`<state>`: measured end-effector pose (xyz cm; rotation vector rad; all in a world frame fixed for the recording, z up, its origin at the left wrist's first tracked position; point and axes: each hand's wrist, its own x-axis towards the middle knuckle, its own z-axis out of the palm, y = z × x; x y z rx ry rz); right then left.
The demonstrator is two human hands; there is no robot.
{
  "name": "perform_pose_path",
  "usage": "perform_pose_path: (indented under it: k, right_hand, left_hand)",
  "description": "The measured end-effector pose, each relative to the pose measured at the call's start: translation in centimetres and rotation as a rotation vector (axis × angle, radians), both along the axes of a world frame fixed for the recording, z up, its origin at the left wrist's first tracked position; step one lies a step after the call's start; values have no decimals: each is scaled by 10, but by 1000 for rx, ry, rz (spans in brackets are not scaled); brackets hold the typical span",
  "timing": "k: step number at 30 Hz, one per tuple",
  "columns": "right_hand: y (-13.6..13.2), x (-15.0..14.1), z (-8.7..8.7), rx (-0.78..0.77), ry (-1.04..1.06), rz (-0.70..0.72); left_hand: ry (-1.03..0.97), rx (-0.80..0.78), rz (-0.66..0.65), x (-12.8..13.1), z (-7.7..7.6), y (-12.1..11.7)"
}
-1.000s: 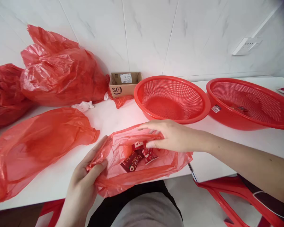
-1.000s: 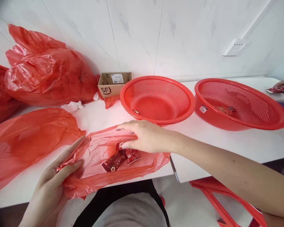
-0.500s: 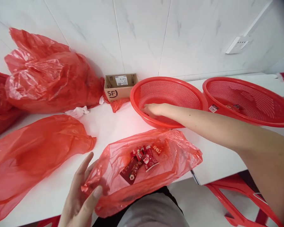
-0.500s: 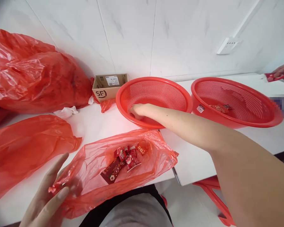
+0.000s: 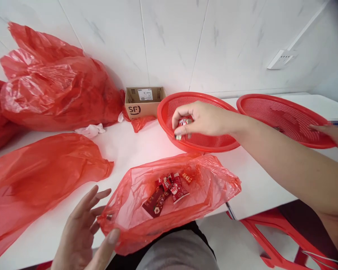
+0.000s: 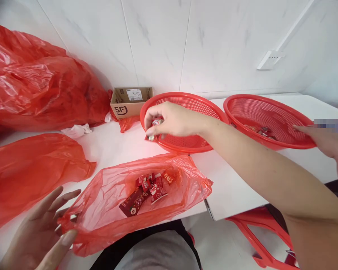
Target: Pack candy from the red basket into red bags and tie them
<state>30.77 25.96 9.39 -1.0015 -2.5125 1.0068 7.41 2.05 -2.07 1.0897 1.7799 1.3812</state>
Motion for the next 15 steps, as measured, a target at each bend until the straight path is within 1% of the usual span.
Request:
perform_pose_path:
  k: [1, 3, 4, 6, 9, 11, 12, 15]
  right_hand:
    - [-17, -1, 1, 8, 8, 34]
    - [-47, -5, -4, 54, -25, 108]
    - [-58, -7, -8, 88, -51, 138]
    - [-72, -11, -18, 149, -91, 171]
    - [-78, -12, -29, 152, -118, 178]
    - [-78, -11, -30, 139, -155, 176]
    - [-79, -9, -29, 157, -176, 175]
    - [-83, 1, -24, 321, -202, 134]
  left_hand:
    - [77, 0, -1, 0, -2, 1]
    - [237, -6, -21, -1, -7, 3]
    - [305, -15, -38, -1, -9, 5]
    - [390, -39, -73, -1, -11, 6]
    - [408, -58, -60, -1, -8, 6]
    - [370, -76, -4, 0, -6, 4]
    - [338, -83, 22, 0, -6, 3]
    - [254, -54, 97, -3, -5, 0]
